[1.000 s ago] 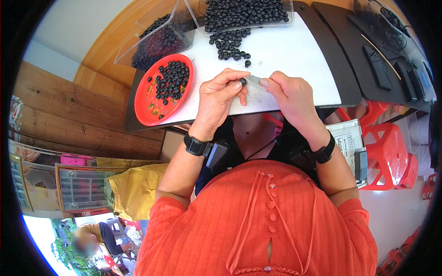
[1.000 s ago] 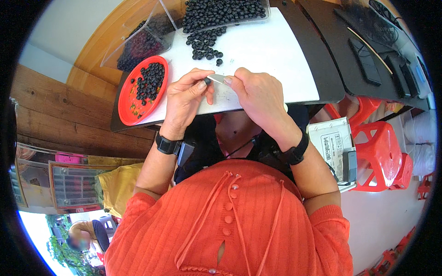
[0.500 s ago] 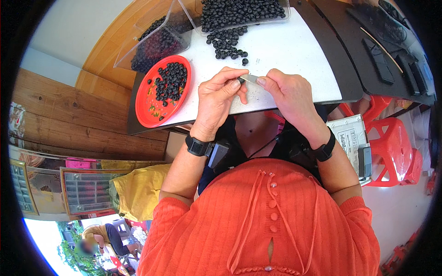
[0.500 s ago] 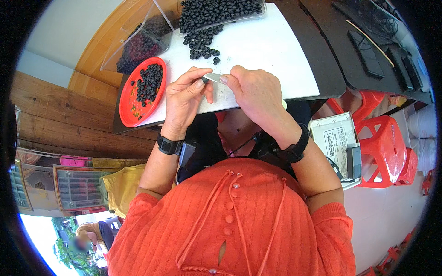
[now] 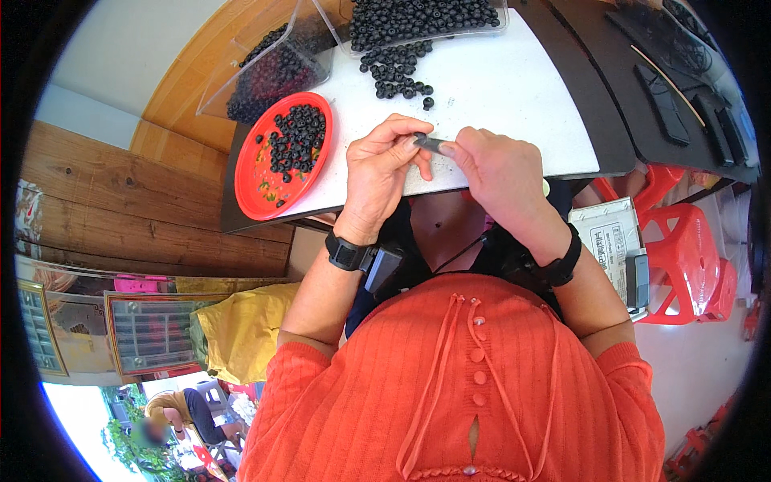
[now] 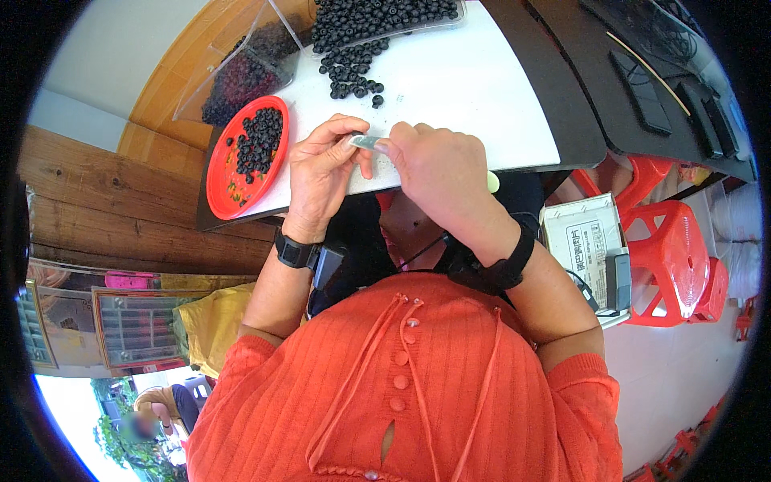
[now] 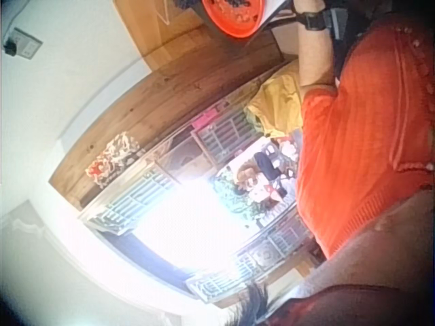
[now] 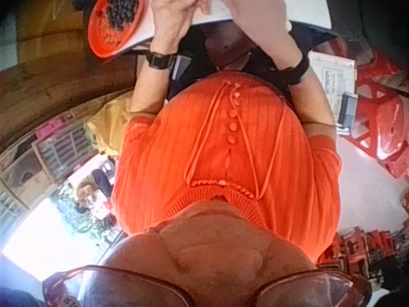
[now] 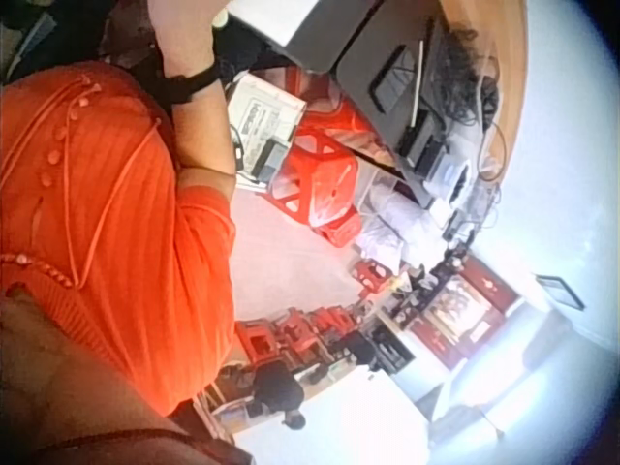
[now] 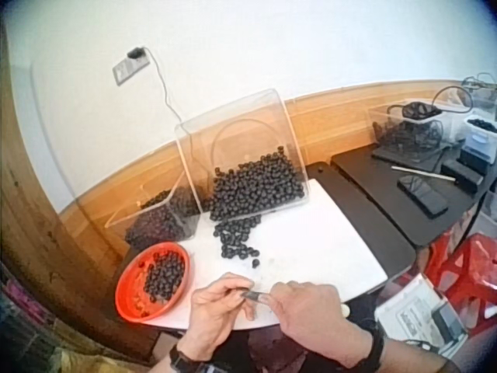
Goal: Trim and sort small black rubber or plastic parts using a small blade at a workshop table.
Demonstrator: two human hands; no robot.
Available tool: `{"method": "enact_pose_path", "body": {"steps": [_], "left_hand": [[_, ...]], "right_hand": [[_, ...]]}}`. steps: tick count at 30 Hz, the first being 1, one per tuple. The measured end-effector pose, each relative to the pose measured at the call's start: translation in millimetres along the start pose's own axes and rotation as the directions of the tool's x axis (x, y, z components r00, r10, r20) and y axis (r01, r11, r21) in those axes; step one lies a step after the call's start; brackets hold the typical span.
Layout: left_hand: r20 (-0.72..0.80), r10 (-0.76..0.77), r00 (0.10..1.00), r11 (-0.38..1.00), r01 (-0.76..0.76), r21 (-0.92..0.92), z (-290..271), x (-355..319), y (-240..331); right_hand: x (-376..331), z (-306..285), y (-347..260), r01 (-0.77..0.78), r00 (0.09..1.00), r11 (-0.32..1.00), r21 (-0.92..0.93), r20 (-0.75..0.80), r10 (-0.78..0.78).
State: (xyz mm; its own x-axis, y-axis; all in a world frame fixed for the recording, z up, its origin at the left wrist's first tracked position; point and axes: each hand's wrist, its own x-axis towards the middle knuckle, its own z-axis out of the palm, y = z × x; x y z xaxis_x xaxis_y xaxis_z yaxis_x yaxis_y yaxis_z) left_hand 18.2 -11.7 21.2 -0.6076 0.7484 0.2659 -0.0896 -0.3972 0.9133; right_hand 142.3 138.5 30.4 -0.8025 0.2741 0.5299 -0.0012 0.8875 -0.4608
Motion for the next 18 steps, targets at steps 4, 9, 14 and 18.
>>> {"method": "enact_pose_path", "body": {"steps": [4,9,14,18], "left_hand": [[0.004,-0.007,1.0,1.0,0.007,-0.019,-1.4,-0.5,0.0],[0.004,0.019,1.0,1.0,-0.019,-0.017,2.1,-0.8,0.9],[-0.005,0.024,1.0,1.0,-0.024,-0.012,3.5,-1.7,1.9],[0.004,0.03,1.0,0.999,-0.03,-0.019,3.0,-3.0,1.4]], "right_hand": [[1.0,-1.8,6.4,-0.001,1.0,0.997,0.072,-0.018,0.002],[2.7,-4.6,6.8,-0.045,0.999,0.99,0.131,-0.008,0.047],[4.2,-4.4,2.6,-0.048,0.999,0.998,0.038,0.007,0.048],[5.0,-5.5,0.8,-0.067,0.997,0.997,0.03,0.035,0.066]]}}
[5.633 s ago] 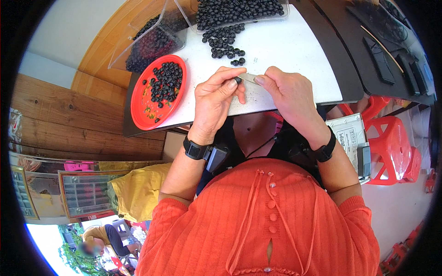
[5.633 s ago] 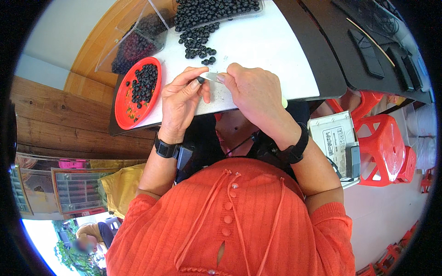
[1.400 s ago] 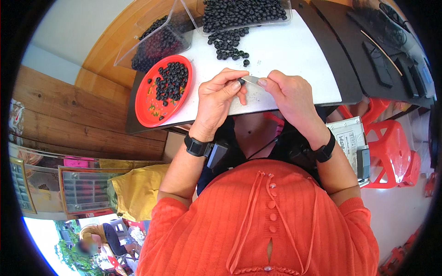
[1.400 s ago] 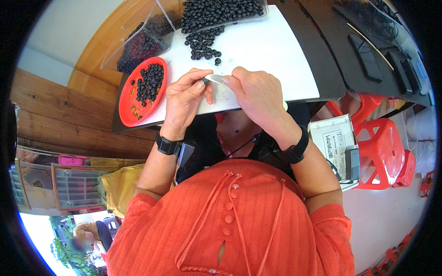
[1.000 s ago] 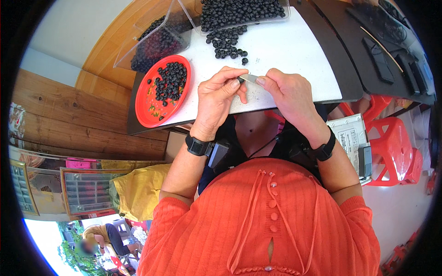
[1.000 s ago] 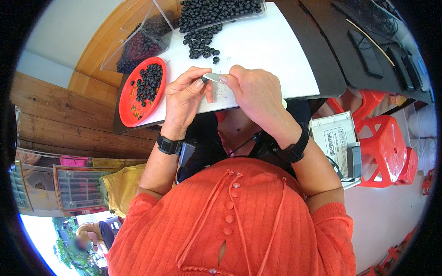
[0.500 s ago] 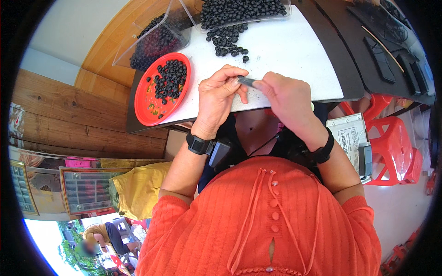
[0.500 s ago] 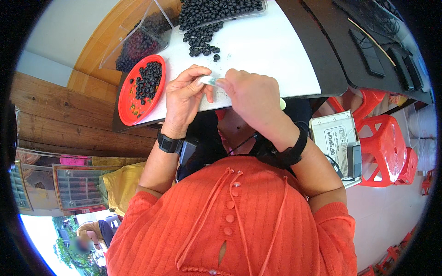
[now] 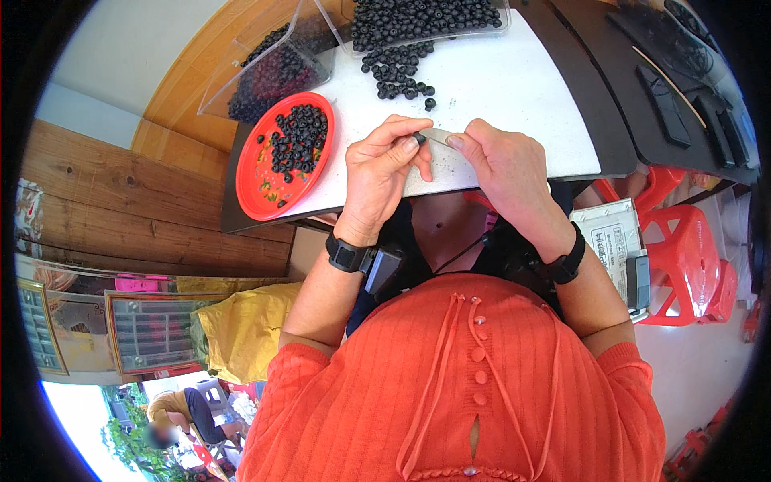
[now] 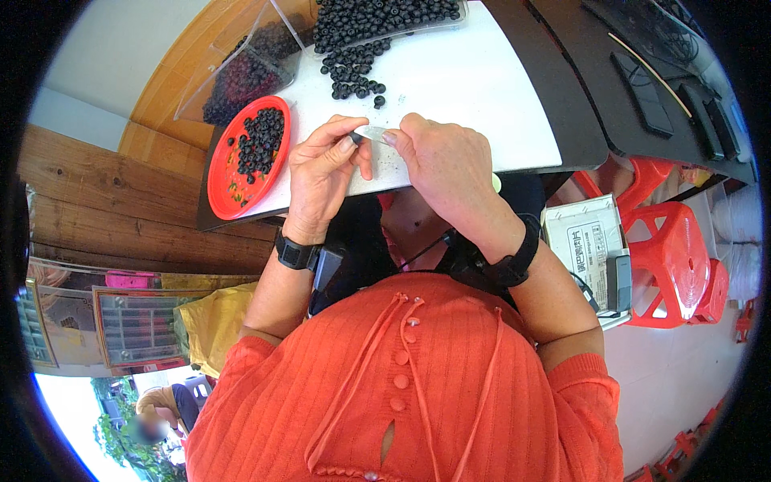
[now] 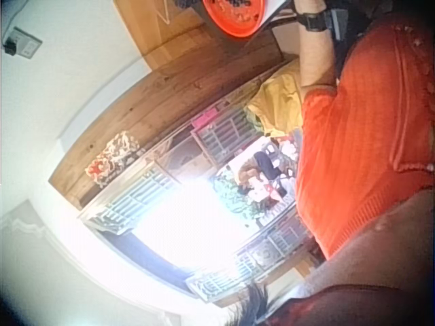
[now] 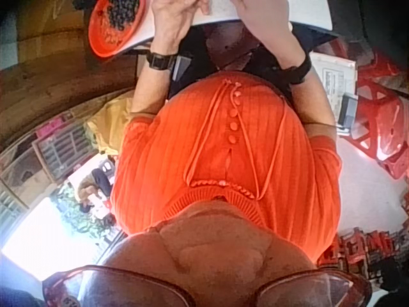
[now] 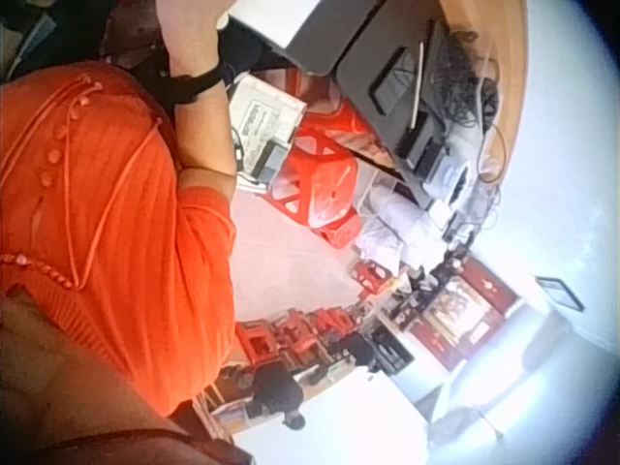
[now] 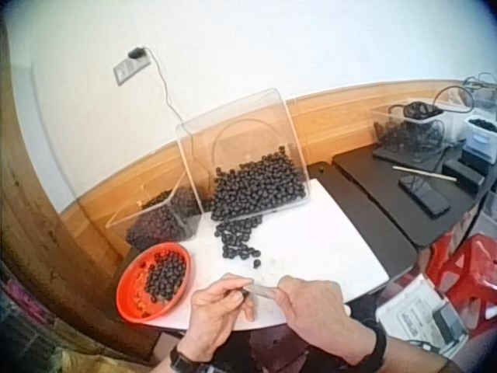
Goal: Trim and sort small black rubber or plastic parts using a small blade at a workshop table.
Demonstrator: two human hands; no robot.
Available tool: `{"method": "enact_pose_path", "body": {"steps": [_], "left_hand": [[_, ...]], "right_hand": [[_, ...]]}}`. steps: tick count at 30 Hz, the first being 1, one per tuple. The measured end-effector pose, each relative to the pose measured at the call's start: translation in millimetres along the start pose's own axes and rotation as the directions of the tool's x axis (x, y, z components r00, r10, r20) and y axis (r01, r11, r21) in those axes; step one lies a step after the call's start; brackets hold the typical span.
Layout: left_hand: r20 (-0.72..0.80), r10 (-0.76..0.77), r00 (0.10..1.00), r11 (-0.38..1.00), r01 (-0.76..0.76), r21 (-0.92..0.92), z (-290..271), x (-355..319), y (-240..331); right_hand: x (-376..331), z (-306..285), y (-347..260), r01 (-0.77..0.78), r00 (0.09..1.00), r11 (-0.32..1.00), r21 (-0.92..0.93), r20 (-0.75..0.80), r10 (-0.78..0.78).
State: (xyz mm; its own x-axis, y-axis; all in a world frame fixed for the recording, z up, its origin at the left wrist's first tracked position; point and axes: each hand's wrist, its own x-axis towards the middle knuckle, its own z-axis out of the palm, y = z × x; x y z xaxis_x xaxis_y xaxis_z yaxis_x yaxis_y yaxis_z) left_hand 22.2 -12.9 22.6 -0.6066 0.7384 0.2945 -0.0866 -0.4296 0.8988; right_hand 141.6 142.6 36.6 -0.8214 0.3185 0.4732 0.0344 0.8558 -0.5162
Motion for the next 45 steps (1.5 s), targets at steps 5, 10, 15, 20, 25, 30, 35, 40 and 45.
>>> {"method": "enact_pose_path", "body": {"steps": [5,10,15,20,25,30,35,40,45], "left_hand": [[-0.016,0.002,1.0,1.0,-0.002,0.001,-0.1,-0.6,-0.4],[-0.006,0.011,1.0,1.0,-0.011,-0.028,-1.2,-0.2,-1.9],[-0.035,-0.001,0.999,1.0,0.001,-0.01,-1.0,0.0,-2.6],[-0.134,0.06,0.989,0.973,-0.028,0.228,-4.3,-2.8,21.4],[-0.411,0.296,0.862,0.689,0.105,0.717,-44.6,-12.5,89.0],[0.149,0.438,0.887,-0.266,-0.03,0.963,-78.2,-7.0,83.4],[-0.011,0.175,0.985,0.272,-0.038,0.962,-10.2,34.2,45.1],[0.071,0.096,0.993,0.234,-0.092,0.968,0.7,76.1,12.2],[0.146,0.039,0.988,0.021,-0.147,0.989,-10.6,88.7,-1.2]], "right_hand": [[-1.1,-0.7,0.1,0.054,0.998,0.998,-0.03,-0.018,-0.054],[-0.9,-1.4,-1.6,0.033,0.999,0.998,-0.056,0.026,-0.032],[-2.7,3.9,-3.1,0.069,0.998,0.993,-0.094,0.02,-0.067],[-3.1,-1.7,11.9,-0.036,0.999,0.976,0.213,-0.023,0.042],[-5.3,-12.0,22.4,-0.158,0.985,0.927,0.34,-0.008,0.171],[-1.1,-23.7,21.6,-0.13,0.986,0.985,0.115,-0.084,0.141],[-3.1,-24.9,36.1,-0.123,0.985,0.99,0.068,-0.11,0.13],[-3.4,-26.4,37.6,-0.112,0.984,0.987,0.113,-0.123,0.126],[-4.6,-24.8,40.2,-0.084,0.986,0.987,0.138,-0.132,0.102]]}}
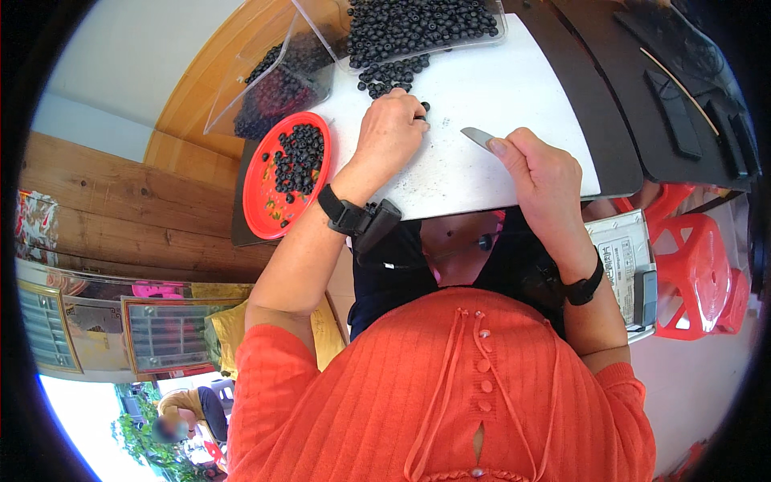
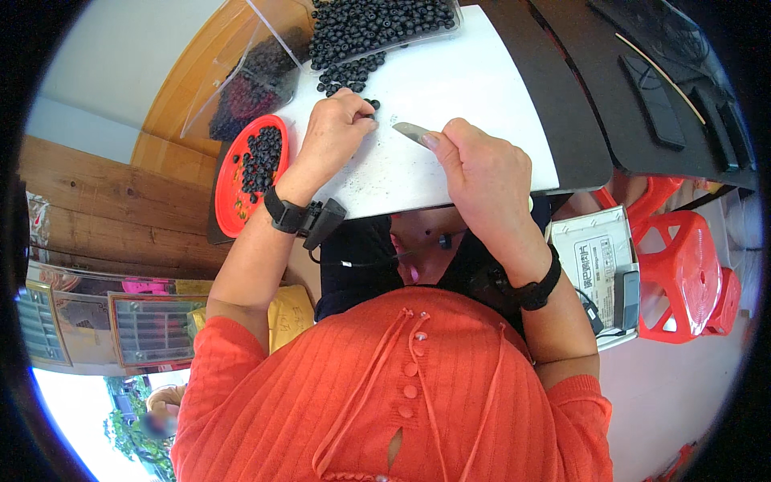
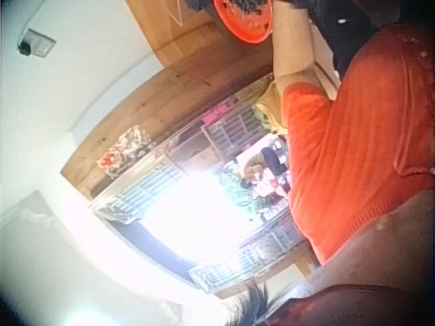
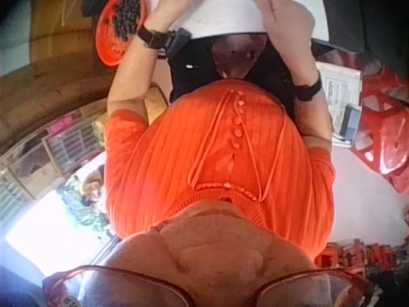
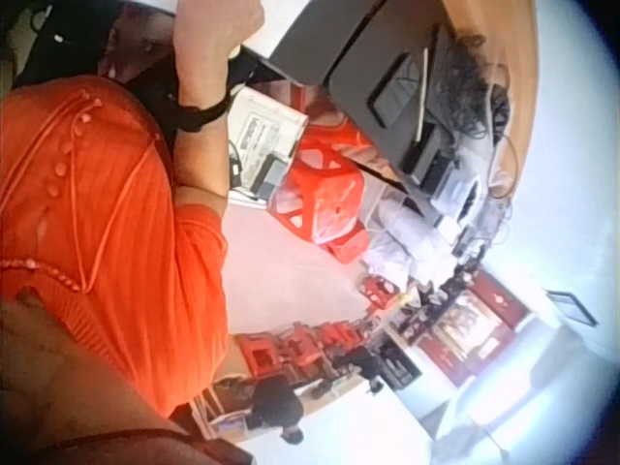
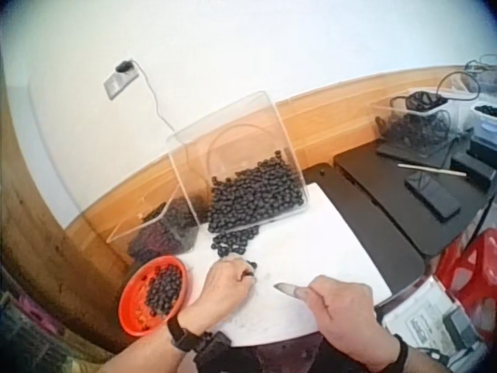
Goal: Trim and sort small black rubber or plastic parts using a small blade at a workshop table.
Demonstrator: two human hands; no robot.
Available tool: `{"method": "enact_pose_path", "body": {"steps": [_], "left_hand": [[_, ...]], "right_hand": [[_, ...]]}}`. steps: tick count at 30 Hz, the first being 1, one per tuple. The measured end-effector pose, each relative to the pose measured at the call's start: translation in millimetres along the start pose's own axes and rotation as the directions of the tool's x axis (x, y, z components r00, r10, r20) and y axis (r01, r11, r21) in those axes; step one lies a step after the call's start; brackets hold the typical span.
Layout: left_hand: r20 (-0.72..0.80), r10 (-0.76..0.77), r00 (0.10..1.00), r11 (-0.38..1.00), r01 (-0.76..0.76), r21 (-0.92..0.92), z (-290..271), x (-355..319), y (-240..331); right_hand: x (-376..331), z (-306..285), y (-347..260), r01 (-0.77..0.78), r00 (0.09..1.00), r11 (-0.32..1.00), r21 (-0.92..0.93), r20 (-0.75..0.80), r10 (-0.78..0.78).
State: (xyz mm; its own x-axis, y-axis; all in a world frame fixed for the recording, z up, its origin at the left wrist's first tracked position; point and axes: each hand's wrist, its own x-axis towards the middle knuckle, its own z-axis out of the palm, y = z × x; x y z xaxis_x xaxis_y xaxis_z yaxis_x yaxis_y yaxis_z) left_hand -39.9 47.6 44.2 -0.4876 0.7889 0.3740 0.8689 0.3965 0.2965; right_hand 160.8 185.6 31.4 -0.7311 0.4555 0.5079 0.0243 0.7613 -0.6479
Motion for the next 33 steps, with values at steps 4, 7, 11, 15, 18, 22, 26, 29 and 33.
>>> {"method": "enact_pose_path", "body": {"steps": [4,7,11,15,18,22,26,29,33], "left_hand": [[-0.002,0.056,0.998,0.991,-0.056,0.12,-2.6,1.4,3.2],[0.035,-0.105,0.994,0.982,0.109,-0.155,-21.3,-13.1,16.8],[-0.067,0.096,0.993,0.992,-0.09,0.093,-10.4,-48.6,4.0],[-0.113,-0.069,0.991,0.93,0.023,-0.366,-21.4,-56.1,6.0],[0.203,-0.278,0.939,0.416,0.308,-0.855,-31.2,-62.8,12.3],[0.226,-0.238,0.945,0.051,0.244,-0.968,-18.1,-74.7,12.8],[0.19,-0.235,0.953,-0.081,0.176,-0.981,-12.2,-78.8,20.9],[0.165,-0.231,0.959,-0.118,0.141,-0.983,-9.1,-79.8,19.9],[0.147,-0.159,0.976,-0.144,0.125,-0.982,-8.2,-81.3,17.3]], "right_hand": [[0.3,-0.3,1.3,0.021,1.0,0.999,-0.044,-0.004,-0.021],[0.2,-0.7,2.4,0.011,1.0,0.997,-0.076,0.011,-0.01],[0.7,3.7,-2.8,0.052,0.998,0.988,-0.147,0.04,-0.046],[4.3,2.9,-11.8,0.021,0.997,0.989,-0.149,0.076,-0.01],[1.3,10.0,-15.3,-0.011,0.996,0.999,0.052,0.093,0.007],[-0.6,20.3,-23.8,0.033,0.995,0.998,0.05,0.097,-0.037],[1.4,20.4,-29.2,0.015,0.99,0.999,0.039,0.141,-0.02],[0.2,23.8,-30.8,0.015,0.988,0.999,0.043,0.152,-0.022],[1.2,25.6,-30.6,0.025,0.99,0.999,0.028,0.141,-0.029]]}}
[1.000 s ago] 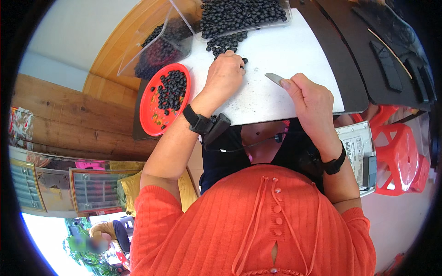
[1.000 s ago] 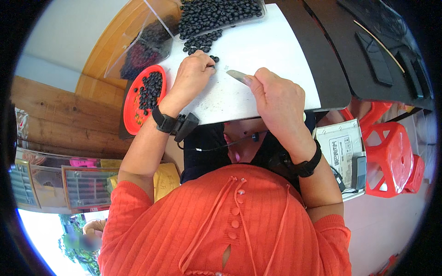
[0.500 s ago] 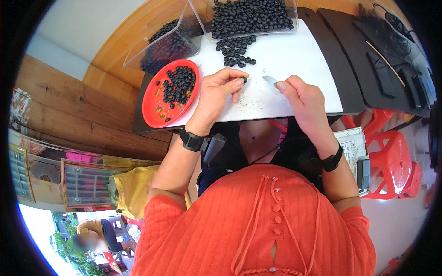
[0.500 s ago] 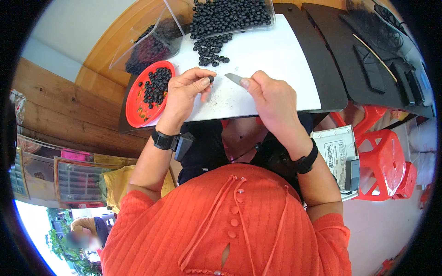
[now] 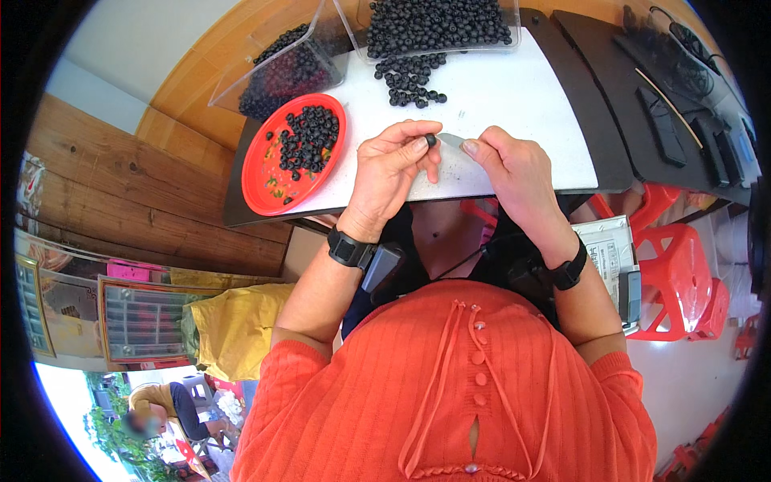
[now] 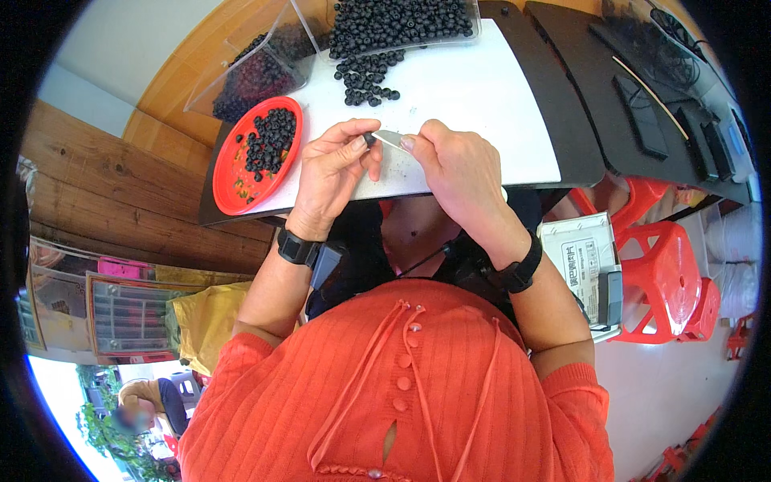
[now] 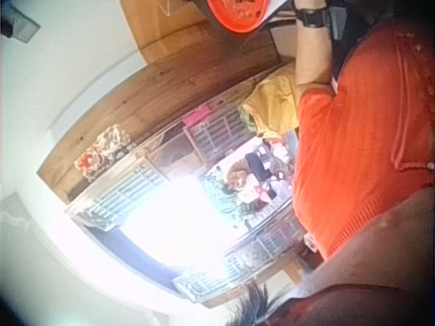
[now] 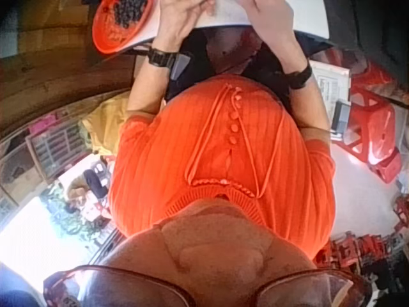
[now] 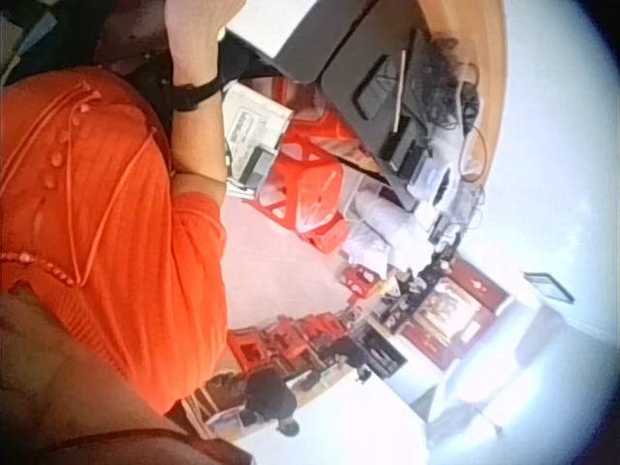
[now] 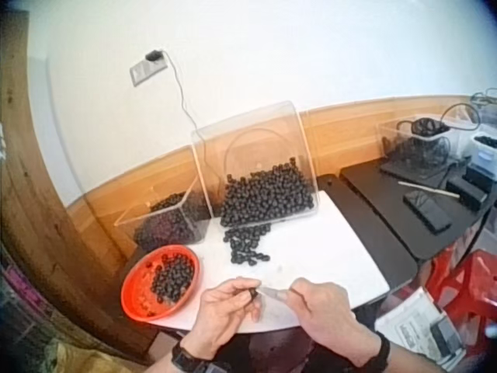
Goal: Trim and sort small black rubber or plastic parts using a small blade at a workshop table.
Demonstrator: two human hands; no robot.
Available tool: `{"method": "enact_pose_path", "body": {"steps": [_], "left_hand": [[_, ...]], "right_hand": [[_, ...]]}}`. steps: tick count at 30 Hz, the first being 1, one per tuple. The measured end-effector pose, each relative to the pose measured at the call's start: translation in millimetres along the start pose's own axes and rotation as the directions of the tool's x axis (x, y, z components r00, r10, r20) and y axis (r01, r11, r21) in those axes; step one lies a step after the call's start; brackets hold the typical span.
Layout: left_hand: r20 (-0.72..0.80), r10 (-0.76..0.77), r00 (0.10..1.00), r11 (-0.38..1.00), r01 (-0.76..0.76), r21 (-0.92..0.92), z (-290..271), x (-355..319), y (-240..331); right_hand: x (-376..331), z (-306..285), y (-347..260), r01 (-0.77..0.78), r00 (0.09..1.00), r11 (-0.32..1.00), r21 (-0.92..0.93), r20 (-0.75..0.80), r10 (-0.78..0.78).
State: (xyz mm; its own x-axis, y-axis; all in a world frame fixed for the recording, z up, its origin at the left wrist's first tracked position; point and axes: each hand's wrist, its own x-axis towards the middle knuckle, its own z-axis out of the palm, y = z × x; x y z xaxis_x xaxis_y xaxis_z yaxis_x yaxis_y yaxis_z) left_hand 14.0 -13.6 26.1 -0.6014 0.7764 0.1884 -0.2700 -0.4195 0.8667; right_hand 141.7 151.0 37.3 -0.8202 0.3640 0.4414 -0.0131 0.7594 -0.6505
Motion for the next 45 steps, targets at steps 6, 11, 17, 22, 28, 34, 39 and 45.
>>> {"method": "enact_pose_path", "body": {"steps": [6,11,17,22,28,34,39,45], "left_hand": [[-0.006,0.021,1.0,0.998,-0.021,0.051,6.0,-2.0,-2.9],[-0.001,0.058,0.998,0.993,-0.058,0.1,6.2,-1.6,-5.5],[0.017,0.07,0.997,0.993,-0.071,0.094,4.3,-2.3,-5.9],[0.001,0.061,0.998,0.994,-0.061,0.087,5.7,-3.1,-6.2],[-0.022,0.068,0.997,0.992,-0.065,0.107,3.6,-3.6,-7.8],[0.0,0.045,0.999,0.99,-0.045,0.134,6.4,-2.7,-8.4],[-0.016,0.076,0.997,0.991,-0.073,0.115,6.2,-2.9,-9.0],[-0.021,0.084,0.996,0.99,-0.081,0.115,8.2,-3.6,-8.4]], "right_hand": [[0.5,1.6,-0.6,0.022,1.0,1.0,-0.02,-0.021,-0.023],[-1.0,4.7,-2.4,0.009,0.998,0.996,-0.086,-0.062,-0.014],[-1.1,2.7,-2.8,0.032,0.999,0.993,-0.111,-0.027,-0.035],[-1.2,2.8,-2.0,0.059,0.998,0.991,-0.121,-0.025,-0.063],[-2.3,2.9,-4.5,0.093,0.995,0.985,-0.147,-0.013,-0.096],[-4.5,4.5,-3.3,0.079,0.996,0.988,-0.131,-0.016,-0.082],[-3.0,1.8,3.2,-0.033,0.999,0.999,0.025,-0.019,0.034],[-3.2,5.4,-1.7,0.033,0.999,0.991,-0.128,-0.032,-0.038]]}}
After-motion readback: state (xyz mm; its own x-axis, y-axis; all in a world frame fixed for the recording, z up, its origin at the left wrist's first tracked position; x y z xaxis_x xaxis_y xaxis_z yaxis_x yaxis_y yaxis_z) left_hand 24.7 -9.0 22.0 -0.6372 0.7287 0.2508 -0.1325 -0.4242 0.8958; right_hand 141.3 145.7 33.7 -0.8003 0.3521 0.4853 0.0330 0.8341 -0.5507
